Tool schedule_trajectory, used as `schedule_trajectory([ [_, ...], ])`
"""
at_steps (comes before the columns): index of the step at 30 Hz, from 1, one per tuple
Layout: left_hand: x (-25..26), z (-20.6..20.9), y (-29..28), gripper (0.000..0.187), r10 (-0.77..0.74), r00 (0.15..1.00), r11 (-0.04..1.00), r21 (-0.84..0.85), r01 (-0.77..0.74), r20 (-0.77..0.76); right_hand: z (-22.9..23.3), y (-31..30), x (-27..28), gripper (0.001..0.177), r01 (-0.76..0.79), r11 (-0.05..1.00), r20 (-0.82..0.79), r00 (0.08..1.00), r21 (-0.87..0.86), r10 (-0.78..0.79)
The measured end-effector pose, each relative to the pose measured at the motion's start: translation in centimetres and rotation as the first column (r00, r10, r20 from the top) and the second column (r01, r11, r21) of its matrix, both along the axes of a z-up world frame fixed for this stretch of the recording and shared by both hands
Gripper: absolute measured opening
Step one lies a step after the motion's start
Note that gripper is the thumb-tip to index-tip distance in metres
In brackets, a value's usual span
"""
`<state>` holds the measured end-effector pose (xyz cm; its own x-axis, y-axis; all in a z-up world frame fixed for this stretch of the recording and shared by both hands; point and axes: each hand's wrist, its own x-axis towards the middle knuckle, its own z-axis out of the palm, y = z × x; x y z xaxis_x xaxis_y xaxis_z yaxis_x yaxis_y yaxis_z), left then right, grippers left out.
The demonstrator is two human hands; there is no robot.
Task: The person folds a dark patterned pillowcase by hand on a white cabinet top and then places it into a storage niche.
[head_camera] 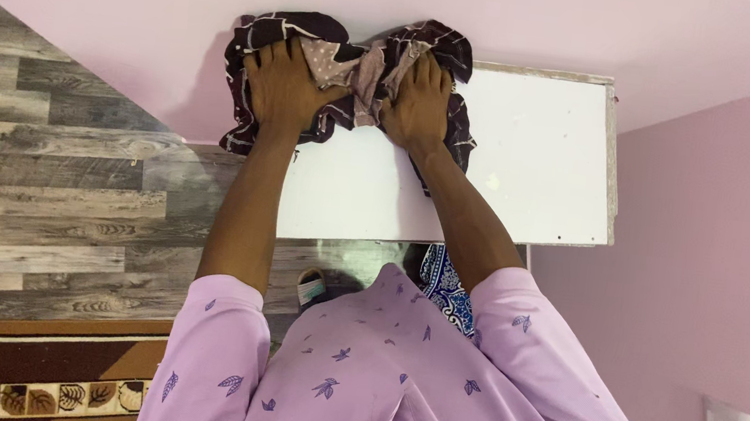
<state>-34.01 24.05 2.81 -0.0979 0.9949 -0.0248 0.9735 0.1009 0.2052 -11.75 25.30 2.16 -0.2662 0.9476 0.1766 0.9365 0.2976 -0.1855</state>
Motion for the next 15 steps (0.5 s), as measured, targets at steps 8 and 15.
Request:
schedule_trajectory([
  [8, 0.0, -1.8, -0.1, 0.118, 0.049, 0.999, 0.98, 0.193, -0.048, -0.002, 0.6, 2.3, 2.4, 0.07, -0.199, 0.959, -0.122, 0.966, 0.203, 0.226],
  [15, 6.3, -2.9, -1.6, 0.094, 0.054, 0.999, 0.914, 0.401, -0.051, 0.005, 0.3, 3.3, 7.8, 0.05, -0.354, 0.929, -0.144, 0.919, 0.104, 0.366],
])
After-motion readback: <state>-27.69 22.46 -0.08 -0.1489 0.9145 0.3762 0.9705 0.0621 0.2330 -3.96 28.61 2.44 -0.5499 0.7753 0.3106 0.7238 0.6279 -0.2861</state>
